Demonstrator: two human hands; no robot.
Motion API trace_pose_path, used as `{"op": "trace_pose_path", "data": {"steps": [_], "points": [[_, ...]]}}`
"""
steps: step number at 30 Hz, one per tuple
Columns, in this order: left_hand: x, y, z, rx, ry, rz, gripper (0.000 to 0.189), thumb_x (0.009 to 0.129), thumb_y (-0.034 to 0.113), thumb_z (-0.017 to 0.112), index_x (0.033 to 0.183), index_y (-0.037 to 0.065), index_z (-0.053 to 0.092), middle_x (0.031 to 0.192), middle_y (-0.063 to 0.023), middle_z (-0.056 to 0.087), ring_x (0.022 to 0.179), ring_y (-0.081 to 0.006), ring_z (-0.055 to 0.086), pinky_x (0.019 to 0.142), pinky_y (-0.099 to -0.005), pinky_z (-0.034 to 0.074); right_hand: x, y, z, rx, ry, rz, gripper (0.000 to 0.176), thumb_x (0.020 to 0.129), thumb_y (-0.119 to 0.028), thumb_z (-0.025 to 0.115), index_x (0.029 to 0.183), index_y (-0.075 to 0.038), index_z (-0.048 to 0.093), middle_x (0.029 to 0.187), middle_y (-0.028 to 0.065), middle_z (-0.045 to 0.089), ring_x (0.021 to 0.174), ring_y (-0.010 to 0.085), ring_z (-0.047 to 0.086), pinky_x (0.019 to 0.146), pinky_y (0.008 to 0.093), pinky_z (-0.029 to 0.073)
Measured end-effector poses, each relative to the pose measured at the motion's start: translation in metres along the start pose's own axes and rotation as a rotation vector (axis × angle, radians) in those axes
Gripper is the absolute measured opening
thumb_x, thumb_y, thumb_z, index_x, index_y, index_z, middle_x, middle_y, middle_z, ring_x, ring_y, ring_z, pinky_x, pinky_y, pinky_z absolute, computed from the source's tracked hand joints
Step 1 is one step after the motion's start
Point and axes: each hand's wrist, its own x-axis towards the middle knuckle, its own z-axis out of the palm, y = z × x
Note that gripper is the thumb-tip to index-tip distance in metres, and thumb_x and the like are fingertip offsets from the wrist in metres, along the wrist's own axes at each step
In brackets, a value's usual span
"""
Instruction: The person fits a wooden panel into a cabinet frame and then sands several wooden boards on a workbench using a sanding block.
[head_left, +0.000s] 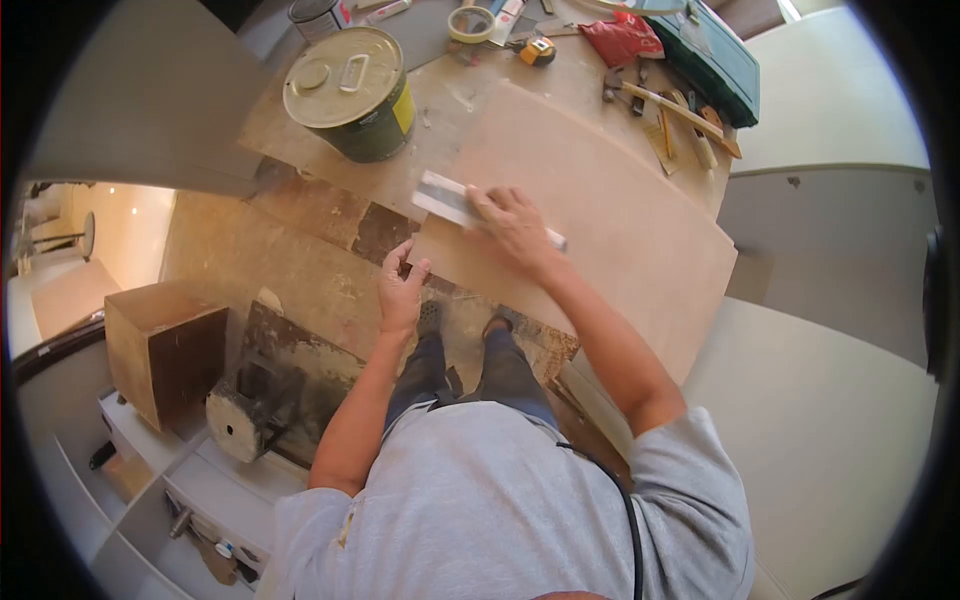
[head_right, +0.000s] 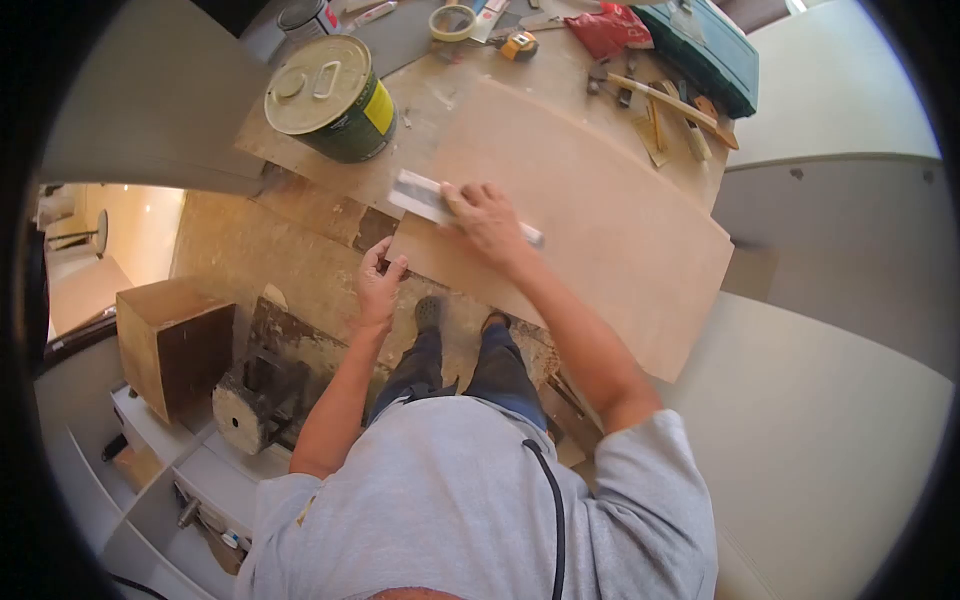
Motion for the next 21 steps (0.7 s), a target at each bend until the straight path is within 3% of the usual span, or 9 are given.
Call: {"op": "trace_pose_path", "data": {"steps": [2, 4, 7, 9, 12, 14, 16, 19, 21], "points": [[-0.002, -0.005, -0.003, 0.05, 0.019, 0.036, 0.045, 0.093, 0.008, 0.07, 0.134, -0.001, 0.055, 0.108, -0.0032, 0.065, 0.09, -0.0091, 0.058, 0.081, -0.0259, 0.05, -0.002, 0.036, -0.024, -0.031, 0.015, -0.137, 0.051, 0.089, -0.04, 0.067, 0.131, -0.012, 0.059, 0.113, 0.0197, 0.061, 0.107, 0.0391, 0.059, 0.088, 0.05, 0.049], [-0.003, -0.005, 0.003, 0.033, 0.045, 0.081, 0.038, 0.093, 0.008, 0.07, 0.126, -0.002, 0.056, 0.104, -0.0037, 0.064, 0.088, -0.0093, 0.058, 0.079, -0.0251, 0.049, 0.044, 0.081, -0.026, -0.135, 0.208, 0.125, 0.049, 0.089, -0.039, 0.067, 0.129, -0.011, 0.061, 0.109, 0.0204, 0.063, 0.105, 0.04, 0.06, 0.088, 0.0492, 0.05], [-0.005, -0.01, 0.002, 0.12, 0.085, 0.139, 0.032, 0.093, 0.009, 0.071, 0.12, -0.002, 0.057, 0.1, -0.0037, 0.063, 0.087, -0.0091, 0.057, 0.078, -0.025, 0.049, 0.104, 0.086, -0.028, -0.103, 0.115, 0.312, 0.051, 0.089, -0.037, 0.067, 0.13, -0.009, 0.06, 0.108, 0.0223, 0.063, 0.102, 0.0417, 0.061, 0.088, 0.049, 0.05], [-0.01, -0.007, 0.006, 0.04, 0.116, 0.12, 0.028, 0.093, 0.009, 0.071, 0.116, -0.001, 0.058, 0.098, -0.0034, 0.062, 0.086, -0.0089, 0.057, 0.078, -0.0248, 0.049, 0.098, 0.043, -0.019, -0.195, 0.067, 0.227, 0.051, 0.089, -0.035, 0.067, 0.132, -0.008, 0.058, 0.108, 0.0218, 0.063, 0.103, 0.0411, 0.06, 0.089, 0.0483, 0.05], [-0.01, -0.017, 0.002, -0.044, 0.194, 0.092, 0.021, 0.093, 0.009, 0.07, 0.108, 0.0, 0.059, 0.094, -0.0034, 0.062, 0.084, -0.0093, 0.058, 0.078, -0.0249, 0.05, 0.012, -0.019, -0.016, 0.007, -0.052, -0.205, 0.053, 0.086, -0.033, 0.069, 0.132, -0.009, 0.057, 0.108, 0.021, 0.063, 0.102, 0.0385, 0.061, 0.088, 0.0484, 0.051], [-0.013, -0.016, -0.007, -0.036, 0.261, 0.073, 0.017, 0.094, 0.01, 0.069, 0.105, 0.001, 0.059, 0.092, -0.0036, 0.063, 0.083, -0.0098, 0.059, 0.077, -0.0251, 0.051, -0.001, -0.005, -0.022, 0.059, -0.145, -0.335, 0.054, 0.085, -0.032, 0.07, 0.132, -0.009, 0.056, 0.109, 0.0216, 0.063, 0.101, 0.038, 0.061, 0.088, 0.0484, 0.05], [-0.028, -0.005, -0.022, -0.068, 0.246, -0.035, 0.013, 0.096, 0.012, 0.067, 0.1, 0.002, 0.059, 0.088, -0.0042, 0.063, 0.08, -0.0115, 0.062, 0.076, -0.0263, 0.052, 0.021, 0.05, -0.029, -0.056, -0.067, -0.355, 0.053, 0.085, -0.031, 0.069, 0.131, -0.008, 0.058, 0.114, 0.0238, 0.062, 0.105, 0.0384, 0.061, 0.093, 0.049, 0.049], [-0.038, -0.03, -0.061, -0.071, 0.307, -0.028, 0.014, 0.098, 0.016, 0.063, 0.098, 0.003, 0.059, 0.085, -0.0045, 0.064, 0.079, -0.0132, 0.064, 0.075, -0.0271, 0.053, 0.087, 0.092, -0.021, -0.221, 0.194, 0.292, 0.045, 0.09, -0.038, 0.064, 0.125, -0.009, 0.062, 0.118, 0.0243, 0.063, 0.109, 0.0423, 0.06, 0.096, 0.0515, 0.046], [-0.051, -0.029, -0.082, -0.067, 0.39, -0.086, 0.017, 0.099, 0.018, 0.061, 0.101, 0.002, 0.059, 0.086, -0.0046, 0.063, 0.077, -0.0132, 0.063, 0.072, -0.0271, 0.053, 0.082, 0.042, -0.006, -0.215, 0.189, 0.27, 0.047, 0.09, -0.039, 0.064, 0.126, -0.009, 0.061, 0.118, 0.0254, 0.063, 0.108, 0.0432, 0.06, 0.094, 0.052, 0.047]]}}
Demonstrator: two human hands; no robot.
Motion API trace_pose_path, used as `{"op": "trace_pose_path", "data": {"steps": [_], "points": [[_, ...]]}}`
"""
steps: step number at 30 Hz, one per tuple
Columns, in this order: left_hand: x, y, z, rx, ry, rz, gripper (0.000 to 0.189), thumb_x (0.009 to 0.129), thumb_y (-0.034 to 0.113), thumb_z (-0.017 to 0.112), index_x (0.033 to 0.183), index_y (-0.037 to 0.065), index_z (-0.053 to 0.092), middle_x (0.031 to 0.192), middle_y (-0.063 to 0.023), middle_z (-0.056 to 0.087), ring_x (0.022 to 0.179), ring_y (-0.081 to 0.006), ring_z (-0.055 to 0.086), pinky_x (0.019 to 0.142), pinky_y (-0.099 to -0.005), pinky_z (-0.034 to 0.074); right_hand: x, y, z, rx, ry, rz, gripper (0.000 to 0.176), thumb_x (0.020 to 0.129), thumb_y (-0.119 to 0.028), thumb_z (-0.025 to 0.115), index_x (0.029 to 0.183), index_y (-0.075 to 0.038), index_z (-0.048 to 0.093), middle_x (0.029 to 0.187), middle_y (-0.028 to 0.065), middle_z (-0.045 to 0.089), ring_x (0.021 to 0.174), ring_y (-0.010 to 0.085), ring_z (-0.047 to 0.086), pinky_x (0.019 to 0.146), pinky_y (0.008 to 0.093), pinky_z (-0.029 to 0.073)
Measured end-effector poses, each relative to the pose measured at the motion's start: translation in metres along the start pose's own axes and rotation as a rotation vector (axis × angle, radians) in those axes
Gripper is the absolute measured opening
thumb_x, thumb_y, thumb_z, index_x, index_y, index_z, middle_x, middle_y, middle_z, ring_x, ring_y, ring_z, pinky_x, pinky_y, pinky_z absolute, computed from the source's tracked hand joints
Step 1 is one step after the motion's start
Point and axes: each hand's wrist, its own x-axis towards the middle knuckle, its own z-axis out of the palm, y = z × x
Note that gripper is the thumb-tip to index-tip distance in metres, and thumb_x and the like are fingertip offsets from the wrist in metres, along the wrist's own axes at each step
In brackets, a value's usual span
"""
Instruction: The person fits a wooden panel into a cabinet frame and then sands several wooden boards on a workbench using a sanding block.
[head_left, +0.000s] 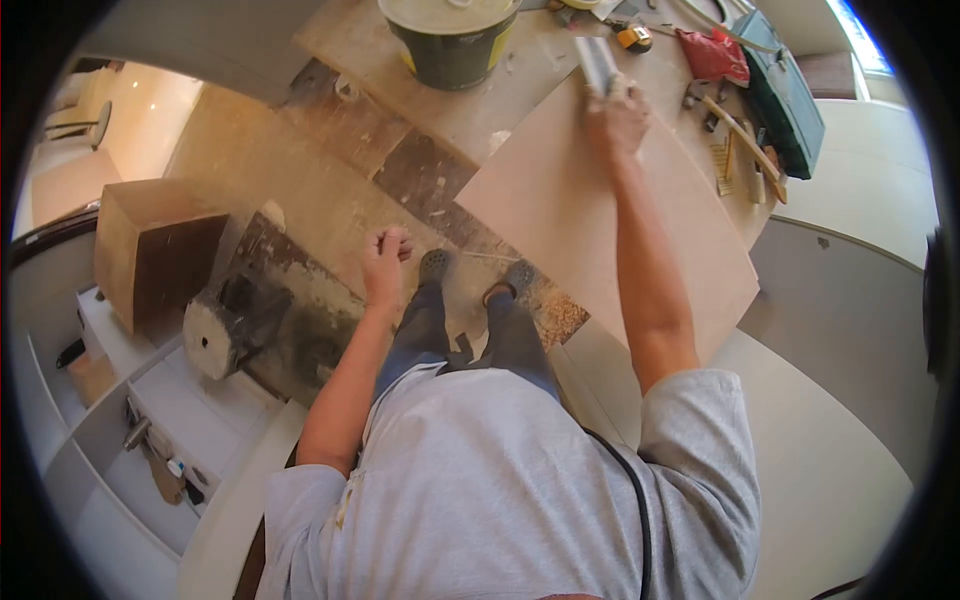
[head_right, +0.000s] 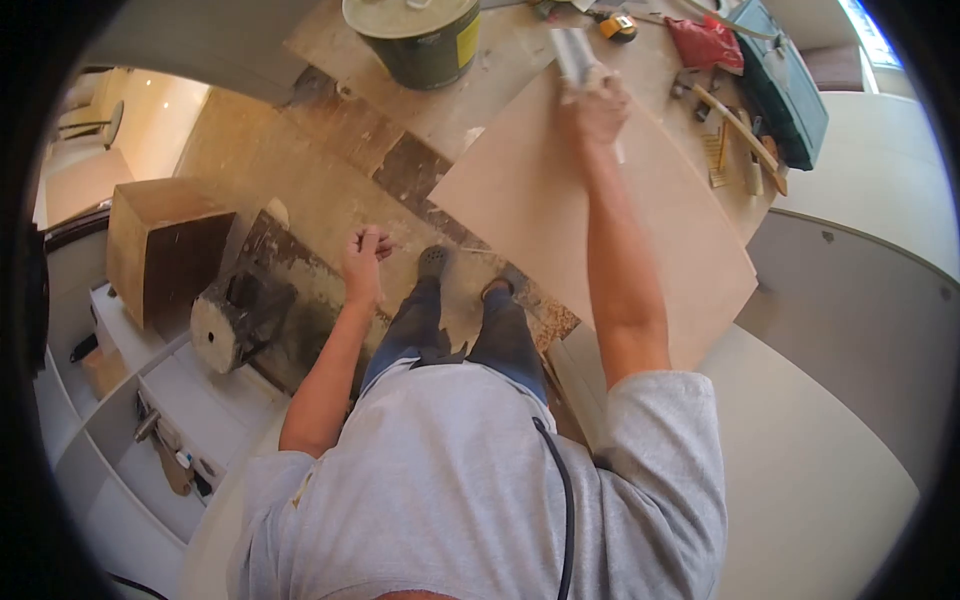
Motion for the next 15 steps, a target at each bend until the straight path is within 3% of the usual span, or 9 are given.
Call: {"op": "trace_pose_path", "data": {"steps": [1, 3, 5, 7, 9, 10, 11, 13, 15], "points": [[0.003, -0.006, -0.021, 0.009, 0.045, -0.051, 0.02, 0.1, 0.019, 0.06, 0.107, 0.001, 0.058, 0.089, -0.0053, 0.063, 0.076, -0.0128, 0.061, 0.07, -0.0272, 0.052, -0.018, -0.031, -0.001, -0.01, 0.02, -0.021, 0.049, 0.09, -0.041, 0.064, 0.128, -0.009, 0.06, 0.118, 0.0265, 0.062, 0.107, 0.0442, 0.059, 0.093, 0.0524, 0.047], [0.006, -0.017, -0.061, 0.009, 0.092, -0.102, 0.023, 0.1, 0.019, 0.06, 0.113, 0.0, 0.056, 0.092, -0.0061, 0.062, 0.075, -0.0125, 0.059, 0.069, -0.0272, 0.051, -0.098, -0.083, -0.022, 0.055, -0.245, -0.307, 0.055, 0.087, -0.037, 0.068, 0.133, -0.012, 0.051, 0.114, 0.0235, 0.061, 0.105, 0.0388, 0.058, 0.091, 0.0528, 0.046], [0.003, -0.028, -0.104, 0.063, 0.163, -0.163, 0.026, 0.101, 0.018, 0.057, 0.119, -0.001, 0.052, 0.089, -0.0044, 0.059, 0.072, -0.011, 0.056, 0.063, -0.0256, 0.047, -0.159, -0.111, -0.07, 0.346, -0.31, -0.479, 0.052, 0.086, -0.031, 0.069, 0.131, -0.012, 0.053, 0.109, 0.0188, 0.062, 0.1, 0.0357, 0.059, 0.09, 0.052, 0.046], [-0.001, -0.028, -0.14, 0.08, 0.171, -0.16, 0.026, 0.101, 0.017, 0.056, 0.119, -0.001, 0.05, 0.088, -0.0038, 0.058, 0.071, -0.0104, 0.055, 0.062, -0.0254, 0.045, -0.15, -0.069, -0.08, 0.278, -0.358, -0.486, 0.051, 0.085, -0.026, 0.07, 0.131, -0.01, 0.053, 0.108, 0.0174, 0.062, 0.1, 0.0351, 0.06, 0.09, 0.0505, 0.046], [-0.001, -0.032, -0.174, 0.097, 0.178, -0.164, 0.026, 0.101, 0.015, 0.055, 0.12, -0.001, 0.049, 0.087, -0.0032, 0.056, 0.07, -0.0099, 0.054, 0.06, -0.0252, 0.044, -0.126, 0.018, -0.062, 0.223, -0.296, -0.3, 0.046, 0.089, -0.025, 0.067, 0.129, -0.005, 0.057, 0.112, 0.0215, 0.064, 0.106, 0.0379, 0.061, 0.094, 0.0504, 0.046], [0.0, -0.036, -0.191, 0.09, 0.19, -0.16, 0.029, 0.1, 0.015, 0.057, 0.122, -0.002, 0.049, 0.088, -0.004, 0.057, 0.071, -0.0103, 0.055, 0.061, -0.0249, 0.045, -0.109, 0.038, -0.061, -0.052, -0.075, -0.092, 0.045, 0.094, -0.03, 0.062, 0.131, -0.003, 0.059, 0.109, 0.0235, 0.066, 0.103, 0.0413, 0.062, 0.096, 0.052, 0.046], [-0.001, -0.04, -0.201, 0.084, 0.204, -0.157, 0.032, 0.098, 0.015, 0.059, 0.124, -0.002, 0.048, 0.09, -0.0048, 0.058, 0.073, -0.0106, 0.056, 0.061, -0.0246, 0.046, -0.087, 0.048, -0.061, -0.074, -0.068, 0.199, 0.047, 0.097, -0.035, 0.057, 0.132, -0.003, 0.059, 0.108, 0.0264, 0.067, 0.103, 0.0442, 0.062, 0.096, 0.0534, 0.046], [-0.003, -0.044, -0.207, 0.132, 0.207, -0.17, 0.033, 0.098, 0.015, 0.058, 0.125, -0.002, 0.047, 0.089, -0.0046, 0.057, 0.073, -0.0104, 0.055, 0.06, -0.0241, 0.045, -0.07, 0.017, -0.042, -0.046, 0.034, 0.276, 0.046, 0.098, -0.036, 0.056, 0.129, -0.003, 0.061, 0.107, 0.0277, 0.067, 0.102, 0.0445, 0.062, 0.093, 0.053, 0.048], [-0.001, -0.043, -0.207, 0.185, 0.211, -0.18, 0.034, 0.098, 0.014, 0.058, 0.125, -0.002, 0.046, 0.088, -0.0043, 0.057, 0.072, -0.0101, 0.055, 0.059, -0.0237, 0.043, -0.095, -0.057, -0.03, -0.005, 0.012, -0.035, 0.045, 0.091, -0.034, 0.062, 0.126, -0.004, 0.058, 0.098, 0.0233, 0.065, 0.096, 0.0397, 0.063, 0.085, 0.0523, 0.049]]}}
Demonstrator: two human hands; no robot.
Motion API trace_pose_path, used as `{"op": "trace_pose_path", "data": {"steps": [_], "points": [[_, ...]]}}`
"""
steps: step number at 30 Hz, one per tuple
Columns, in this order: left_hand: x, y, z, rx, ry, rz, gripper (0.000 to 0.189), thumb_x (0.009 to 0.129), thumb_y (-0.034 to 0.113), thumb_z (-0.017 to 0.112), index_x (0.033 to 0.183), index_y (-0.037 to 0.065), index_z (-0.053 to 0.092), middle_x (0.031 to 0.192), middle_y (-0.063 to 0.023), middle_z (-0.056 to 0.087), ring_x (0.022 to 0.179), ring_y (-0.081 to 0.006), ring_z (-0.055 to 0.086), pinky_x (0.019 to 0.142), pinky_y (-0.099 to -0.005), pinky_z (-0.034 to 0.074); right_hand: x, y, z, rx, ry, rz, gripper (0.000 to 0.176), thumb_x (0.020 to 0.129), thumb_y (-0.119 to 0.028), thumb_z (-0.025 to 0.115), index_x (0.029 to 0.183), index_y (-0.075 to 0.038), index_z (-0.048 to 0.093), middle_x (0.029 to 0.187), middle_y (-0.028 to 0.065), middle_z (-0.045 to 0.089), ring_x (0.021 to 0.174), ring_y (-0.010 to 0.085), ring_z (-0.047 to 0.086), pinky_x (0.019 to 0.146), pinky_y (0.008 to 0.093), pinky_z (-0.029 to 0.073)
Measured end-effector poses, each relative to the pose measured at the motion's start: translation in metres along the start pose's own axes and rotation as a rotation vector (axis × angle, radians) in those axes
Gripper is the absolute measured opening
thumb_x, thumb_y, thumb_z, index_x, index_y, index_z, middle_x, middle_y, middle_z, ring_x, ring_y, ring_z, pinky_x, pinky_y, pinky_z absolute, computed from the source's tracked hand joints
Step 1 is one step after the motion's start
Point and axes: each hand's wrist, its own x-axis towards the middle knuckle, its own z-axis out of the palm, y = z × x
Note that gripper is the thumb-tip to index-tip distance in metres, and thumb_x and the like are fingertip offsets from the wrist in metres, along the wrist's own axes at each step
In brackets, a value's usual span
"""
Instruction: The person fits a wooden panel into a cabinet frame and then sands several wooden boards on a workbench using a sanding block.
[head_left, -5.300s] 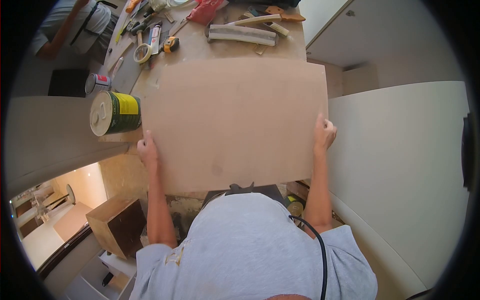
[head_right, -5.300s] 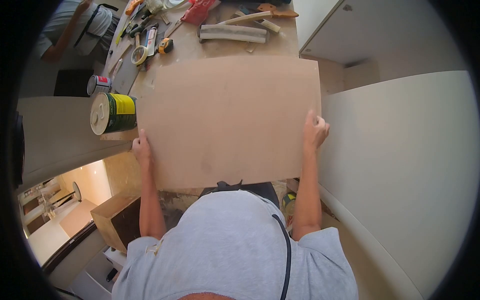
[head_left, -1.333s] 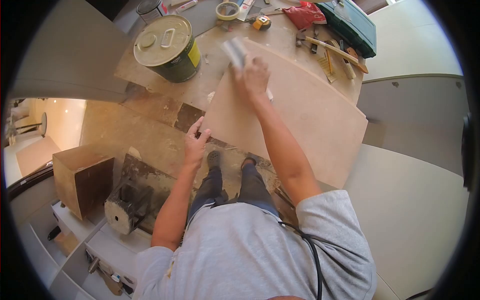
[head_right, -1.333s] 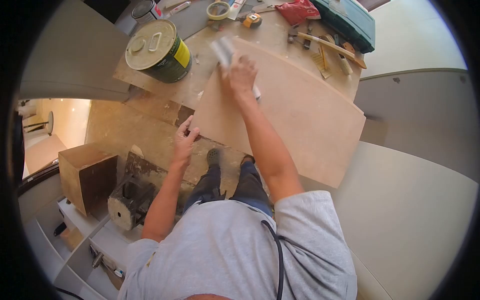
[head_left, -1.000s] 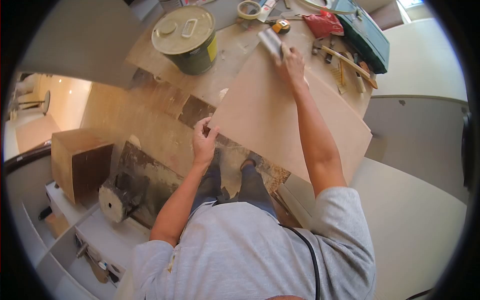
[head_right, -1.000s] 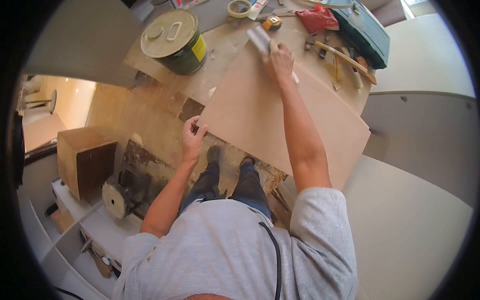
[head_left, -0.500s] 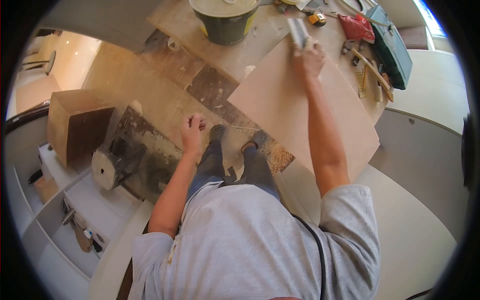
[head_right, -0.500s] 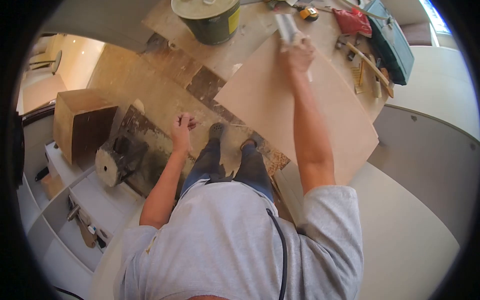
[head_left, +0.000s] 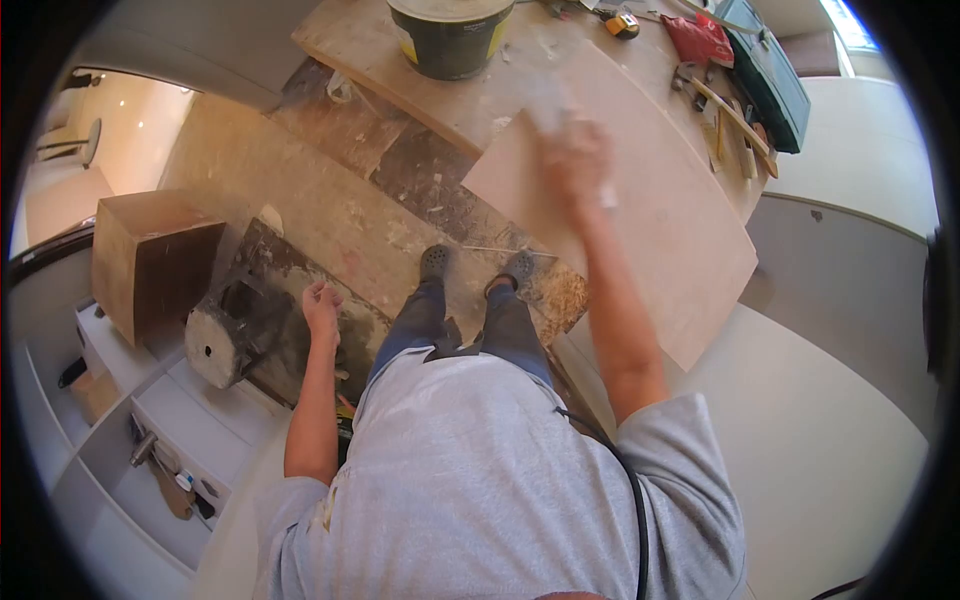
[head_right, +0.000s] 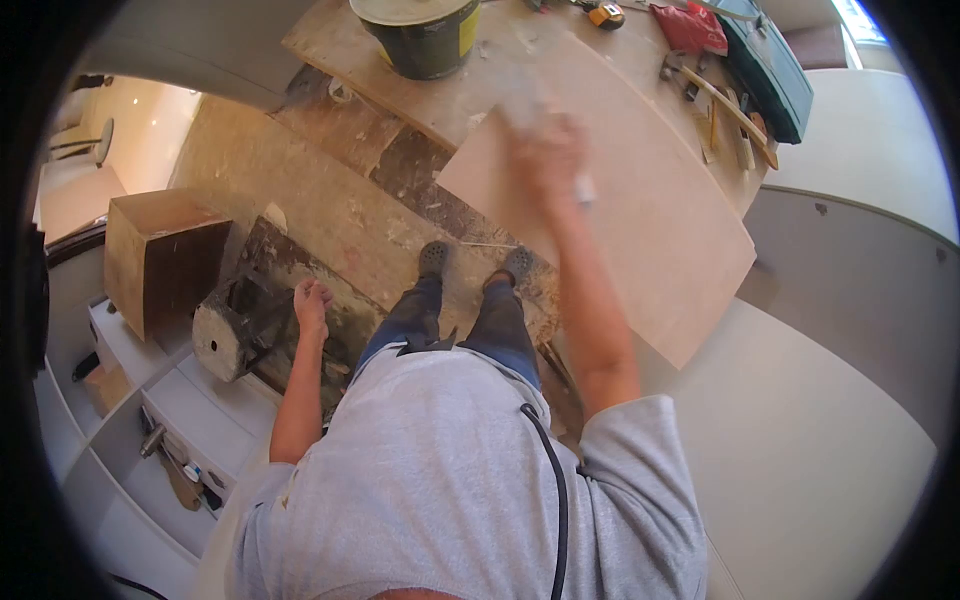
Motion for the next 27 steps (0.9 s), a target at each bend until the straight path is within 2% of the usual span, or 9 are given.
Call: {"op": "trace_pose_path", "data": {"steps": [2, 5, 9, 11, 15, 18, 23, 25, 27], "points": [[-0.002, 0.001, 0.003, 0.032, -0.046, -0.042, 0.036, 0.099, 0.017, 0.059, 0.126, -0.003, 0.049, 0.091, -0.0051, 0.058, 0.075, -0.011, 0.057, 0.062, -0.0239, 0.045, -0.048, -0.065, -0.014, 0.195, -0.172, -0.377, 0.049, 0.087, -0.034, 0.068, 0.128, -0.01, 0.056, 0.104, 0.0212, 0.062, 0.097, 0.037, 0.062, 0.082, 0.0506, 0.049], [0.014, -0.002, 0.012, 0.236, -0.159, 0.176, 0.033, 0.1, 0.017, 0.059, 0.124, -0.004, 0.051, 0.087, -0.0027, 0.057, 0.072, -0.0087, 0.054, 0.061, -0.0247, 0.045, -0.074, -0.037, -0.049, 0.263, -0.315, -0.382, 0.05, 0.086, -0.034, 0.069, 0.129, -0.011, 0.057, 0.112, 0.0217, 0.061, 0.1, 0.0373, 0.062, 0.083, 0.0505, 0.049], [-0.004, 0.046, 0.069, 0.105, -0.255, 0.125, 0.042, 0.099, 0.025, 0.062, 0.13, -0.003, 0.055, 0.099, -0.005, 0.061, 0.083, -0.0125, 0.06, 0.076, -0.0268, 0.05, -0.011, 0.049, -0.024, -0.008, -0.093, 0.117, 0.046, 0.085, -0.024, 0.068, 0.129, -0.011, 0.061, 0.112, 0.0232, 0.064, 0.107, 0.0384, 0.06, 0.092, 0.0523, 0.047], [-0.01, 0.054, 0.1, 0.117, -0.409, 0.202, 0.04, 0.102, 0.027, 0.058, 0.132, -0.001, 0.055, 0.106, -0.0052, 0.061, 0.087, -0.0136, 0.06, 0.08, -0.0279, 0.051, 0.016, 0.04, 0.004, -0.02, -0.033, 0.151, 0.05, 0.086, -0.026, 0.068, 0.132, -0.011, 0.059, 0.112, 0.0215, 0.064, 0.107, 0.0378, 0.06, 0.094, 0.0509, 0.046], [-0.055, 0.104, 0.171, -0.101, -0.54, 0.238, 0.04, 0.104, 0.028, 0.056, 0.134, 0.001, 0.054, 0.11, -0.0036, 0.06, 0.094, -0.0127, 0.059, 0.084, -0.0269, 0.049, -0.057, -0.06, -0.02, 0.146, -0.212, -0.39, 0.052, 0.088, -0.035, 0.067, 0.132, -0.011, 0.055, 0.107, 0.0147, 0.063, 0.102, 0.0341, 0.059, 0.088, 0.0496, 0.047], [-0.079, 0.135, 0.194, -0.139, -0.441, 0.341, 0.043, 0.106, 0.03, 0.054, 0.138, 0.001, 0.052, 0.112, -0.003, 0.059, 0.101, -0.0118, 0.056, 0.089, -0.0273, 0.047, -0.1, -0.019, -0.061, 0.193, -0.226, -0.361, 0.052, 0.088, -0.036, 0.066, 0.132, -0.01, 0.056, 0.106, 0.0151, 0.064, 0.101, 0.0329, 0.06, 0.087, 0.0492, 0.047], [-0.048, 0.131, 0.236, 0.102, -0.757, 0.313, 0.051, 0.106, 0.03, 0.053, 0.144, -0.003, 0.045, 0.122, -0.0081, 0.06, 0.112, -0.0158, 0.056, 0.098, -0.032, 0.046, -0.172, 0.161, -0.113, -0.343, 0.011, 0.808, 0.051, 0.093, -0.035, 0.061, 0.131, -0.002, 0.057, 0.112, 0.0196, 0.063, 0.108, 0.0347, 0.06, 0.094, 0.0528, 0.047], [-0.036, 0.139, 0.26, 0.227, -0.798, 0.38, 0.052, 0.105, 0.03, 0.055, 0.146, 0.0, 0.044, 0.13, -0.0093, 0.057, 0.115, -0.0163, 0.055, 0.098, -0.0322, 0.046, -0.173, 0.154, -0.102, -0.201, 0.028, 0.95, 0.054, 0.092, -0.033, 0.061, 0.135, 0.0, 0.053, 0.122, 0.0202, 0.059, 0.119, 0.0356, 0.054, 0.101, 0.054, 0.041], [-0.029, 0.135, 0.294, 0.305, -0.79, 0.457, 0.056, 0.103, 0.03, 0.06, 0.148, 0.002, 0.042, 0.135, -0.0105, 0.056, 0.115, -0.0159, 0.056, 0.094, -0.0316, 0.048, -0.174, 0.097, -0.045, -0.046, 0.012, 0.843, 0.058, 0.092, -0.031, 0.061, 0.138, 0.002, 0.049, 0.131, 0.0208, 0.055, 0.129, 0.0366, 0.048, 0.108, 0.0552, 0.035]]}}
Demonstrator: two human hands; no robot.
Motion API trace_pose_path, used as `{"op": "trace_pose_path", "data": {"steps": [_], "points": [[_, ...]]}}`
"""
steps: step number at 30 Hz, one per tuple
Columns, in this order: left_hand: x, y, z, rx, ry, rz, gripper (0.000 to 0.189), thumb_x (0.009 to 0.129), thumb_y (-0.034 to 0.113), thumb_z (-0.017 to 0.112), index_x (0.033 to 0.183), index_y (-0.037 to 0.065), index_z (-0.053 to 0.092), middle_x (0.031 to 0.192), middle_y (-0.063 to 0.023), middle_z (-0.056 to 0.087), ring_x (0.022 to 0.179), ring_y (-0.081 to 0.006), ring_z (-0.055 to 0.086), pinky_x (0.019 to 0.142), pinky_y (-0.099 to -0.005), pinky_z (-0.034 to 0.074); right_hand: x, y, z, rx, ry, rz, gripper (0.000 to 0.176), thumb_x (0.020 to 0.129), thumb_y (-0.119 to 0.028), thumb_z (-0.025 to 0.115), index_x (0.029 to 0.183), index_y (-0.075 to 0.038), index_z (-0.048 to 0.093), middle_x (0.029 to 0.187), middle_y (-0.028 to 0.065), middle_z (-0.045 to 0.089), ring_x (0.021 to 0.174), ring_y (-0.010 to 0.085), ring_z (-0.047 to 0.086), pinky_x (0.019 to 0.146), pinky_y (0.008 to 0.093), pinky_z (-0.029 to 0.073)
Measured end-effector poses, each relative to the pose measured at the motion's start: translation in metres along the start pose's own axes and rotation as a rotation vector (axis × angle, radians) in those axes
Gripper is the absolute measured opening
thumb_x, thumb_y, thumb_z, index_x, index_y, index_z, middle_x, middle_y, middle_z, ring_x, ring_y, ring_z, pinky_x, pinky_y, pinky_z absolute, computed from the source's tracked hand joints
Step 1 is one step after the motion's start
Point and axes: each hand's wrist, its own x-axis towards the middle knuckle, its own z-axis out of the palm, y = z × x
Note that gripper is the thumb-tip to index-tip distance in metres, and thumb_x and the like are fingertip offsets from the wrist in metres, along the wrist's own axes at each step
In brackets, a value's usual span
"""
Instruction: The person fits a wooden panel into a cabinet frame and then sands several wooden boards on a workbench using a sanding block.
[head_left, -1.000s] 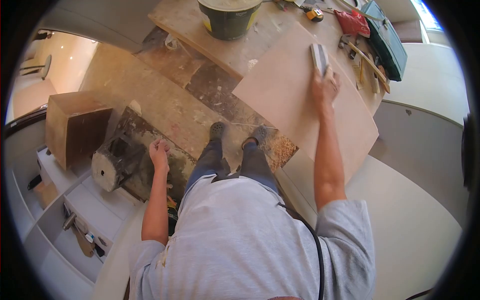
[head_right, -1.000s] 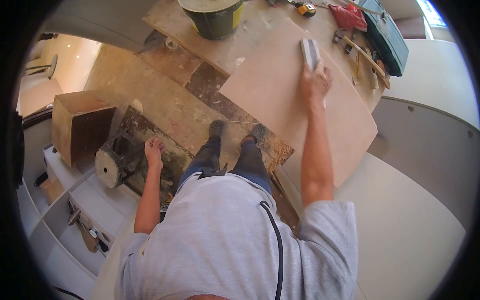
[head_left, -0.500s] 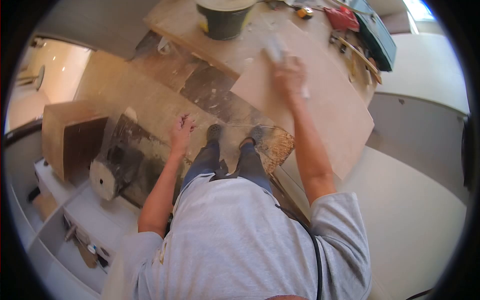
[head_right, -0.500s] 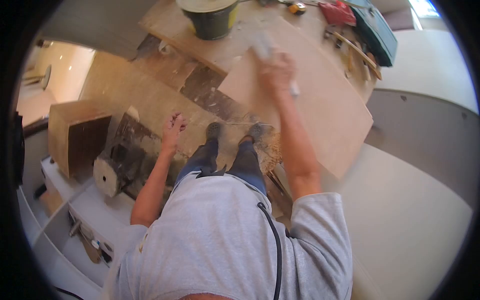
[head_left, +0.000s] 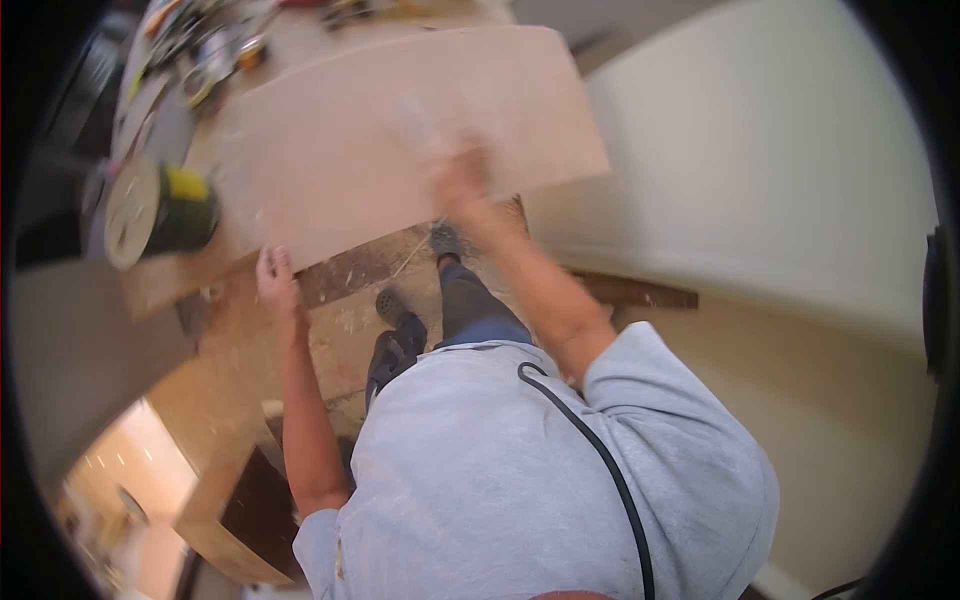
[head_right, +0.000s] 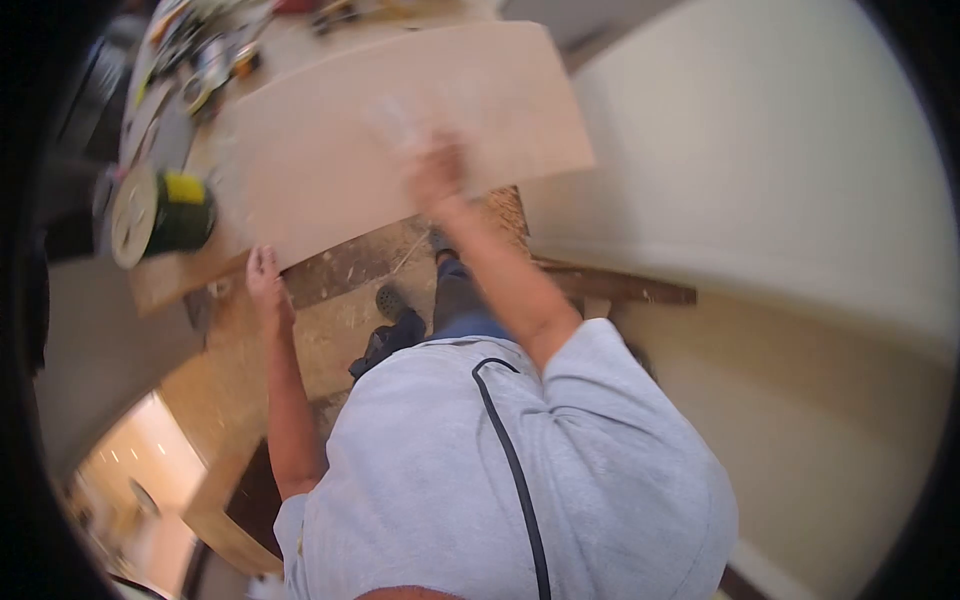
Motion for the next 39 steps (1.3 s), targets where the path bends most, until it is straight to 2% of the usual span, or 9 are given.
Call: {"op": "trace_pose_path", "data": {"steps": [4, 11, 15, 17, 18, 20, 26, 35, 39], "points": [[0.024, -0.019, -0.002, 0.041, 0.007, -0.05, 0.064, 0.1, 0.032, 0.065, 0.149, 0.001, 0.039, 0.126, -0.0106, 0.063, 0.101, -0.0154, 0.063, 0.076, -0.0296, 0.054, -0.081, -0.091, -0.023, 0.266, -0.12, -0.527, 0.06, 0.083, -0.029, 0.069, 0.135, 0.0, 0.056, 0.123, 0.0199, 0.059, 0.113, 0.0369, 0.057, 0.1, 0.0552, 0.042], [0.008, 0.014, -0.004, 0.138, -0.018, -0.12, 0.065, 0.098, 0.034, 0.066, 0.149, 0.001, 0.04, 0.119, -0.0094, 0.065, 0.09, -0.0159, 0.064, 0.068, -0.0301, 0.054, 0.035, 0.199, -0.121, -0.37, 0.314, 0.387, 0.057, 0.09, -0.043, 0.066, 0.13, -0.005, 0.057, 0.105, 0.0193, 0.061, 0.094, 0.0346, 0.061, 0.08, 0.0522, 0.051], [0.006, 0.017, -0.001, 0.173, 0.003, -0.168, 0.057, 0.1, 0.032, 0.062, 0.146, 0.004, 0.044, 0.115, -0.0062, 0.064, 0.084, -0.0156, 0.063, 0.066, -0.0306, 0.053, 0.044, 0.142, -0.113, -0.056, 0.201, 0.614, 0.049, 0.092, -0.036, 0.061, 0.125, 0.0, 0.055, 0.116, 0.0201, 0.059, 0.107, 0.0351, 0.059, 0.088, 0.0528, 0.05], [0.004, 0.023, 0.005, 0.174, 0.013, -0.159, 0.05, 0.101, 0.03, 0.06, 0.144, 0.006, 0.047, 0.111, -0.0043, 0.064, 0.08, -0.0143, 0.062, 0.064, -0.0299, 0.052, -0.017, 0.123, 0.036, -0.41, 0.156, 0.029, 0.057, 0.089, -0.031, 0.062, 0.135, 0.001, 0.051, 0.137, 0.0258, 0.048, 0.129, 0.0385, 0.047, 0.105, 0.0565, 0.038], [0.002, 0.025, 0.002, 0.185, -0.026, -0.21, 0.047, 0.102, 0.03, 0.058, 0.142, 0.007, 0.049, 0.106, -0.0035, 0.063, 0.076, -0.0144, 0.06, 0.063, -0.0298, 0.051, -0.046, 0.058, -0.002, -0.299, 0.017, -0.197, 0.061, 0.089, -0.033, 0.063, 0.138, 0.0, 0.051, 0.135, 0.0245, 0.048, 0.128, 0.0378, 0.045, 0.107, 0.0555, 0.035], [0.004, 0.031, 0.005, 0.198, -0.083, -0.256, 0.044, 0.103, 0.031, 0.057, 0.141, 0.009, 0.05, 0.102, -0.0026, 0.062, 0.072, -0.0144, 0.059, 0.061, -0.0296, 0.05, -0.057, 0.03, -0.087, 0.142, -0.093, -0.225, 0.064, 0.088, -0.029, 0.064, 0.142, -0.001, 0.046, 0.122, 0.0239, 0.054, 0.112, 0.0393, 0.055, 0.102, 0.0577, 0.038], [0.001, 0.036, 0.004, 0.183, -0.083, -0.302, 0.042, 0.104, 0.033, 0.055, 0.139, 0.011, 0.051, 0.096, -0.0021, 0.061, 0.065, -0.0142, 0.055, 0.059, -0.0298, 0.049, 0.056, 0.212, -0.136, -0.182, 0.193, 0.279, 0.057, 0.091, -0.034, 0.064, 0.138, -0.004, 0.051, 0.115, 0.019, 0.056, 0.106, 0.0376, 0.055, 0.089, 0.0518, 0.046], [-0.004, 0.042, 0.015, 0.148, 0.026, -0.359, 0.047, 0.104, 0.034, 0.054, 0.146, 0.012, 0.046, 0.123, -0.0073, 0.061, 0.094, -0.0199, 0.061, 0.075, -0.0374, 0.054, 0.023, 0.218, -0.139, -0.177, 0.138, -0.083, 0.061, 0.09, -0.032, 0.065, 0.143, -0.006, 0.048, 0.117, 0.0178, 0.056, 0.108, 0.0388, 0.054, 0.093, 0.0537, 0.045], [-0.007, 0.048, 0.022, 0.085, 0.083, -0.381, 0.044, 0.104, 0.034, 0.055, 0.142, 0.013, 0.048, 0.121, -0.005, 0.062, 0.097, -0.0197, 0.062, 0.076, -0.0373, 0.053, 0.13, 0.226, -0.125, -0.147, 0.26, 0.198, 0.057, 0.088, -0.031, 0.067, 0.138, -0.007, 0.054, 0.12, 0.0175, 0.056, 0.11, 0.0392, 0.055, 0.092, 0.0552, 0.045]]}}
